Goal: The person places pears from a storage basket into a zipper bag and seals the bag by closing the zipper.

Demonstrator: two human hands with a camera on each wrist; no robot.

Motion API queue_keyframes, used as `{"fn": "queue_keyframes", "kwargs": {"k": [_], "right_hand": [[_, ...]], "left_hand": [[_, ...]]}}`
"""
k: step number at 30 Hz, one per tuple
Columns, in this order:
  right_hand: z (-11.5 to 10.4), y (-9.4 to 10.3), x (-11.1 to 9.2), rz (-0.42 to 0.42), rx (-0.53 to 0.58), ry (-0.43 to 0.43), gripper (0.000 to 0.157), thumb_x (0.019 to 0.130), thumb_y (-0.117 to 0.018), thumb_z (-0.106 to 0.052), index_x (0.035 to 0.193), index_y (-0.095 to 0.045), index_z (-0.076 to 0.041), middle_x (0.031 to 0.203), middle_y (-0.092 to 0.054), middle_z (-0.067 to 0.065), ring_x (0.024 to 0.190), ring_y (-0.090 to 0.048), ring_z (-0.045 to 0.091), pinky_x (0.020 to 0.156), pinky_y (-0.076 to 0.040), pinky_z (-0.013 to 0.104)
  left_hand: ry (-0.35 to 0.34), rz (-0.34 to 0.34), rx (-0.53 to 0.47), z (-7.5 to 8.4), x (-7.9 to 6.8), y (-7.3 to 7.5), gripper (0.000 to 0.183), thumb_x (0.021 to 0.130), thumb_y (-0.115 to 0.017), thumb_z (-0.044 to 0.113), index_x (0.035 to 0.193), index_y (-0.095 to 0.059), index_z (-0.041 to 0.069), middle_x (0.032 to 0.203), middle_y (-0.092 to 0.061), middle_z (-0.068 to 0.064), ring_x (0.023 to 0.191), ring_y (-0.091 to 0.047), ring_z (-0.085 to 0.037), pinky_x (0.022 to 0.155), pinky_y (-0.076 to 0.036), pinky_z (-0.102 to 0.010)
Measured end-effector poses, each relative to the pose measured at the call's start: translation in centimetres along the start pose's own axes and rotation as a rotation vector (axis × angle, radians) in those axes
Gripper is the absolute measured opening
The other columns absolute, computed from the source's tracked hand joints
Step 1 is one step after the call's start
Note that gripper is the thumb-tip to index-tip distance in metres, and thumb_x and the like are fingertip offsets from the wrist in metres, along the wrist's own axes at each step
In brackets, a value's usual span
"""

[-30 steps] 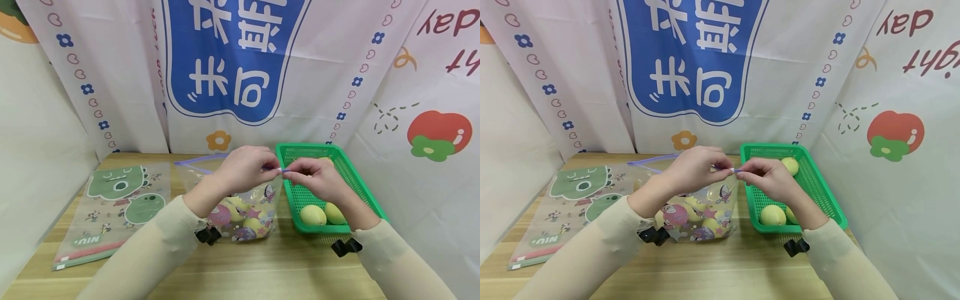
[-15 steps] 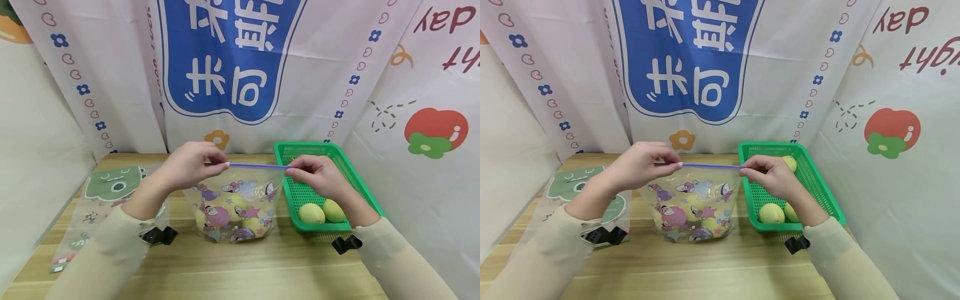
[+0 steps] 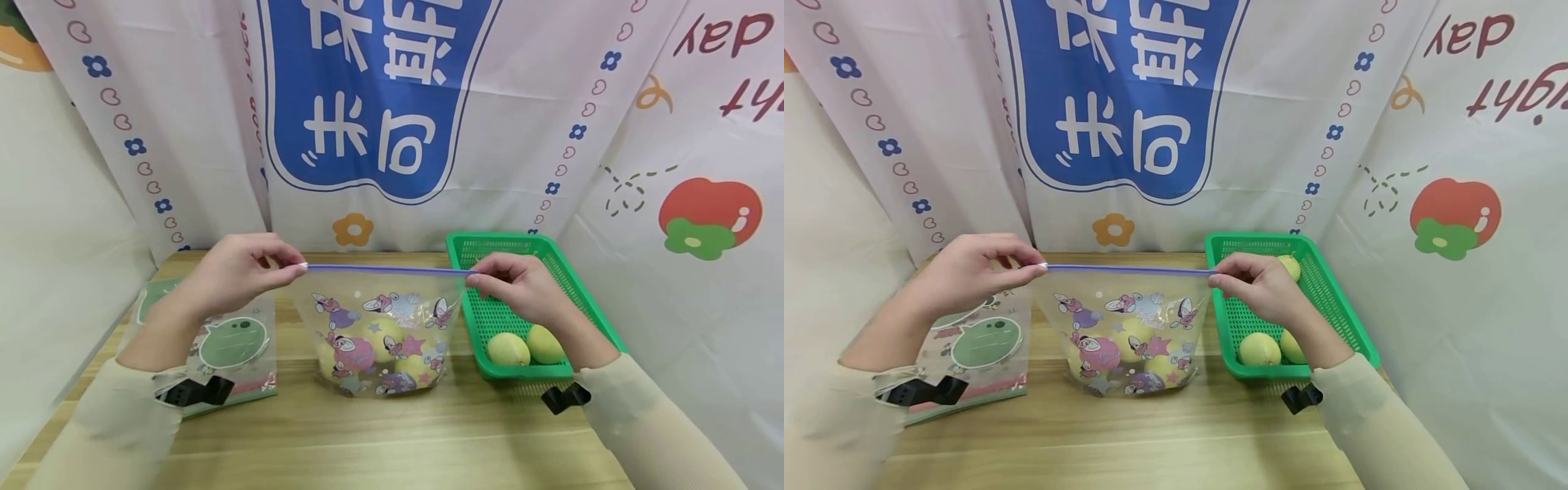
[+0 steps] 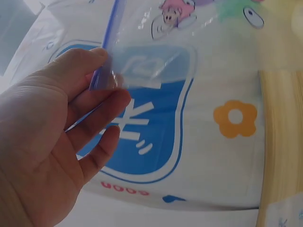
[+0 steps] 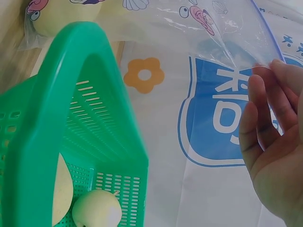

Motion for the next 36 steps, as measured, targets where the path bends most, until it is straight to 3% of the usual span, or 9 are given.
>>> {"fn": "queue_keyframes", "kwargs": {"k": [9, 15, 18, 24, 27, 32, 36], "right_hand": [[0.1, -0.1, 0.0, 0.004, 0.001, -0.047, 0.007, 0.106, -0.074, -0.016, 0.106, -0.080, -0.011, 0.084, -0.070, 0.006, 0.074, -0.064, 0.019, 0.066, -0.057, 0.028], [0.5, -0.2, -0.1, 0.012, 0.016, -0.063, 0.008, 0.106, -0.075, -0.016, 0.108, -0.080, -0.010, 0.085, -0.072, 0.005, 0.076, -0.067, 0.018, 0.070, -0.060, 0.027], [0.5, -0.3, 0.0, 0.014, 0.038, -0.045, 0.007, 0.106, -0.074, -0.013, 0.107, -0.079, -0.008, 0.083, -0.071, 0.006, 0.074, -0.066, 0.018, 0.069, -0.061, 0.027], [0.5, -0.6, 0.5, 0.009, 0.059, -0.045, 0.009, 0.107, -0.073, -0.014, 0.109, -0.077, -0.006, 0.083, -0.071, 0.010, 0.073, -0.067, 0.017, 0.071, -0.063, 0.028], [0.8, -0.6, 0.7, 0.005, 0.066, -0.094, 0.013, 0.107, -0.074, -0.016, 0.114, -0.076, -0.006, 0.087, -0.071, 0.012, 0.077, -0.068, 0.021, 0.073, -0.064, 0.028], [1.9, -1.1, 0.9, -0.068, 0.006, -0.211, 0.022, 0.105, -0.077, -0.026, 0.121, -0.075, -0.011, 0.097, -0.068, 0.012, 0.084, -0.063, 0.024, 0.071, -0.058, 0.026], [2.4, -1.6, 0.8, -0.130, -0.046, -0.230, 0.018, 0.103, -0.080, -0.025, 0.115, -0.077, -0.012, 0.099, -0.070, 0.008, 0.088, -0.061, 0.022, 0.073, -0.056, 0.027]], "left_hand": [[0.044, -0.016, -0.057, -1.6, -0.8, 0.3, 0.006, 0.101, -0.082, 0.019, 0.106, -0.084, 0.018, 0.095, -0.076, 0.005, 0.084, -0.063, -0.011, 0.073, -0.053, -0.018], [0.239, -0.144, -0.159, -4.0, -1.1, -1.1, 0.034, 0.102, -0.081, 0.037, 0.129, -0.077, 0.016, 0.113, -0.076, -0.003, 0.100, -0.065, -0.021, 0.080, -0.057, -0.022], [0.307, -0.197, -0.202, -5.5, -1.6, -2.2, 0.036, 0.102, -0.080, 0.043, 0.128, -0.077, 0.017, 0.114, -0.076, -0.004, 0.100, -0.065, -0.022, 0.079, -0.058, -0.027], [0.270, -0.186, -0.277, -6.2, -2.3, -3.2, 0.018, 0.107, -0.074, 0.032, 0.118, -0.082, 0.018, 0.115, -0.081, -0.002, 0.098, -0.071, -0.015, 0.084, -0.061, -0.025], [0.258, -0.181, -0.286, -6.0, -2.3, -3.3, 0.017, 0.108, -0.073, 0.030, 0.117, -0.082, 0.019, 0.115, -0.082, -0.001, 0.102, -0.074, -0.013, 0.089, -0.061, -0.022], [0.264, -0.186, -0.299, -5.8, -2.4, -3.6, 0.016, 0.108, -0.073, 0.029, 0.116, -0.083, 0.018, 0.114, -0.082, -0.001, 0.101, -0.074, -0.012, 0.090, -0.061, -0.022], [0.254, -0.175, -0.317, -5.8, -2.5, -3.7, 0.016, 0.108, -0.073, 0.026, 0.117, -0.082, 0.016, 0.113, -0.081, -0.003, 0.097, -0.072, -0.011, 0.087, -0.061, -0.022]]}}
Point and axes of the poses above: each hand's wrist, its own x-axis towards the middle knuckle, its own y-axis out of the back of the hand, z = x × y, the point moved 7 cm from there along x, towards the middle knuckle
